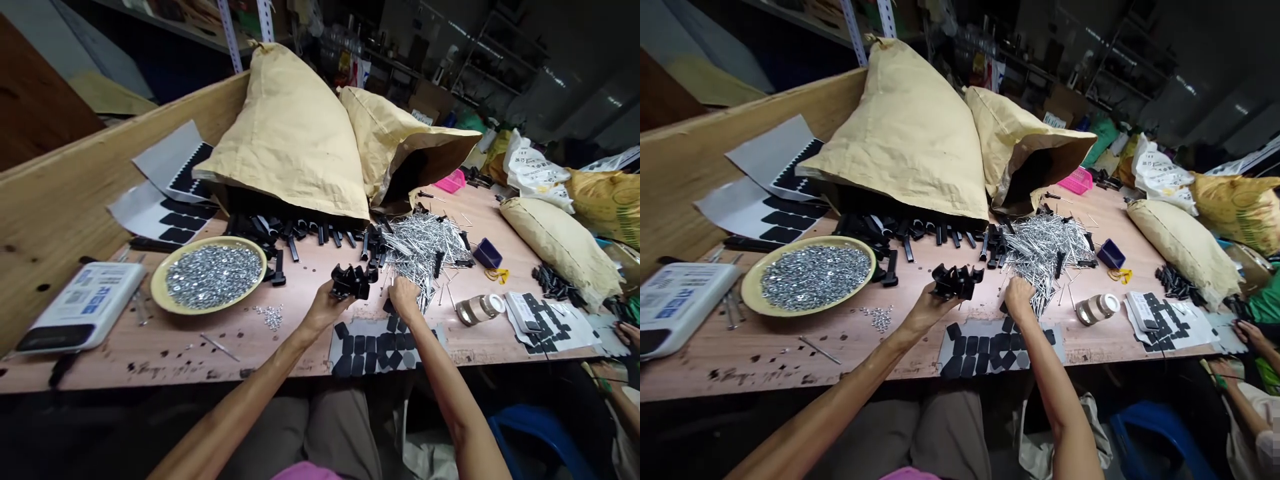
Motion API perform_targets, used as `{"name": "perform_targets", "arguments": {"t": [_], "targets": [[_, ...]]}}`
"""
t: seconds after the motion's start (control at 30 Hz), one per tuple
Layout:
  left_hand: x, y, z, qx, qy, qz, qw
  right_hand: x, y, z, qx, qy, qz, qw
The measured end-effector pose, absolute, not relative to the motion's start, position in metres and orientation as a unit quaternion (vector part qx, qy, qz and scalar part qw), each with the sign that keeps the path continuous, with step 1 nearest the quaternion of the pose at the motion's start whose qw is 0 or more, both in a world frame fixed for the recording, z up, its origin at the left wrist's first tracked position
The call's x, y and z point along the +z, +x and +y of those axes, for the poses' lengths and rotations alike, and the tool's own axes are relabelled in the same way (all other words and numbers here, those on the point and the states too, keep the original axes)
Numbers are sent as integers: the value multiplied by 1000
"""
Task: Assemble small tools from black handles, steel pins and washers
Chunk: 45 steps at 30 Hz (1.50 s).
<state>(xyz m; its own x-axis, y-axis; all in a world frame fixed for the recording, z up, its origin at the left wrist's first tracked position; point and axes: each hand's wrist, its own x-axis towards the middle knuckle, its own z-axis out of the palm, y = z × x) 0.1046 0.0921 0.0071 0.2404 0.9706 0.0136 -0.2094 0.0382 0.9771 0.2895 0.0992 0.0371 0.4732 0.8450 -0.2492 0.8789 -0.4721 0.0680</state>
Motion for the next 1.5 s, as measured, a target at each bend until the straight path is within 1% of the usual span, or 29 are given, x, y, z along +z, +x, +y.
{"name": "perform_targets", "arguments": {"t": [0.17, 0.3, 0.37, 0.47, 0.5, 0.53, 0.57, 0.63, 0.83, 0.93, 1.07, 1.17, 1.23, 1.3, 1.4, 1.43, 1.5], "targets": [[10, 101, 92, 509, 487, 384, 597, 43, 290, 101, -105, 860, 494, 77], [8, 100, 100, 510, 503, 383, 583, 64, 296, 92, -100, 860, 499, 33], [7, 100, 103, 498, 535, 389, 560, 82, 299, 84, -95, 833, 543, -48], [8, 102, 104, 473, 593, 400, 514, 109, 297, 73, -88, 704, 666, -229], [10, 102, 103, 463, 611, 409, 496, 116, 294, 70, -83, 653, 704, -266], [11, 103, 102, 452, 628, 417, 478, 122, 290, 67, -75, 612, 736, -279], [13, 103, 100, 442, 643, 423, 460, 127, 285, 65, -64, 582, 762, -276], [17, 104, 97, 424, 673, 429, 428, 132, 276, 64, -37, 550, 800, -238], [23, 107, 89, 373, 754, 409, 354, 140, 255, 69, 24, 517, 854, -55], [21, 110, 87, 357, 776, 394, 340, 144, 246, 69, 41, 511, 858, 24], [18, 112, 88, 356, 774, 388, 352, 145, 240, 62, 90, 513, 850, 76], [17, 111, 90, 366, 756, 401, 365, 146, 248, 56, 136, 524, 837, 80], [17, 110, 91, 376, 738, 410, 383, 148, 258, 54, 135, 549, 824, 30], [19, 110, 92, 382, 717, 408, 416, 150, 267, 54, 86, 575, 810, -81], [22, 113, 91, 385, 687, 389, 478, 147, 272, 54, -66, 573, 764, -291], [23, 115, 90, 386, 680, 384, 492, 144, 271, 54, -116, 562, 742, -348], [25, 118, 89, 386, 672, 380, 504, 136, 266, 54, -188, 539, 700, -429]]}}
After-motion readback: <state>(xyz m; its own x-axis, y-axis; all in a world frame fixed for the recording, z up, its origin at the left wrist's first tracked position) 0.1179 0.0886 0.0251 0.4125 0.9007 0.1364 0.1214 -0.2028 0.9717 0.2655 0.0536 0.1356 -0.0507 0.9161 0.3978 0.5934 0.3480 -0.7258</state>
